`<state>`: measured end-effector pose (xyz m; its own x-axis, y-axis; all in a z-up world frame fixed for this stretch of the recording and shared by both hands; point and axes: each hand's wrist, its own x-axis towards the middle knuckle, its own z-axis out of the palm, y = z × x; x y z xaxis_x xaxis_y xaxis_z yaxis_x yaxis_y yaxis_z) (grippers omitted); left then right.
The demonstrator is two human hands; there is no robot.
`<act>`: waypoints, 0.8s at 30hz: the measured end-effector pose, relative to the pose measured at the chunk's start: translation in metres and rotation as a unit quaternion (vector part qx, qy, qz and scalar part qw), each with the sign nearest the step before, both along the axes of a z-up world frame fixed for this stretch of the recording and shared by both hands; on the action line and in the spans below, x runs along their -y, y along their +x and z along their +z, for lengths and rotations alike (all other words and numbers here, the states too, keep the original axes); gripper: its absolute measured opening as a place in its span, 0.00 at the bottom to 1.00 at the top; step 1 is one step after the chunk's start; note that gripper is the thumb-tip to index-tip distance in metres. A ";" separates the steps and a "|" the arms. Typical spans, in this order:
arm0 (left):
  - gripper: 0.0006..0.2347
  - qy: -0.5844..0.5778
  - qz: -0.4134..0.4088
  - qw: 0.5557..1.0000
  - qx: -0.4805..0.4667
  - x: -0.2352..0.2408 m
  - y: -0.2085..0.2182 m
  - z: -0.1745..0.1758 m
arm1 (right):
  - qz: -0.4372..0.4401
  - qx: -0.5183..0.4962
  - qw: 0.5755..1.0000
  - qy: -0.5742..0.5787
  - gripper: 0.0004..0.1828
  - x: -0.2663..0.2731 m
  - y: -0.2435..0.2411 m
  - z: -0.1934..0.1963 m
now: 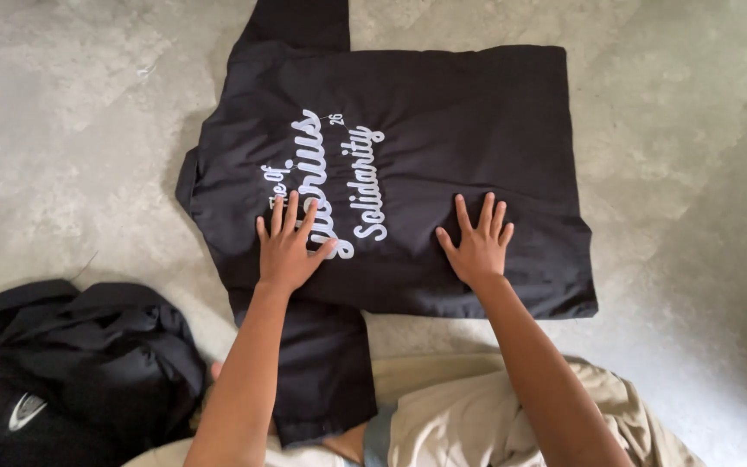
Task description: The person sits on the floor and folds a black long-sleeved shirt by hand. They smooth the fabric, fold the sleeves inward, fold the bottom up, fold the sides in, and then fold the shirt in half to create a compact rectangle.
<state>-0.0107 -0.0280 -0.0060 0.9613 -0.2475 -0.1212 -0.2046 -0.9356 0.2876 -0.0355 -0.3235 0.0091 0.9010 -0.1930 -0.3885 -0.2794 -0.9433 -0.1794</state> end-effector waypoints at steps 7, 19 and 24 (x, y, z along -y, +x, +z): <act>0.30 -0.031 0.001 0.996 0.079 0.019 0.044 -0.032 | 0.030 0.062 0.997 -0.043 0.37 0.039 0.052 -0.036; 0.22 -0.068 0.407 0.910 0.033 -0.064 -0.031 -0.045 | 0.042 -0.013 0.973 0.227 0.18 -0.057 -0.049 0.000; 0.15 -0.181 0.425 0.881 -0.102 -0.087 -0.046 -0.117 | 0.111 -0.142 0.975 0.130 0.29 -0.102 -0.092 -0.028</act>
<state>-0.0563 0.0589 -0.1230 0.7857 0.4925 -0.3744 0.6159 -0.5656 0.5485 -0.1274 -0.2215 -0.0189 0.7578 0.1327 -0.6388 -0.1465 -0.9195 -0.3648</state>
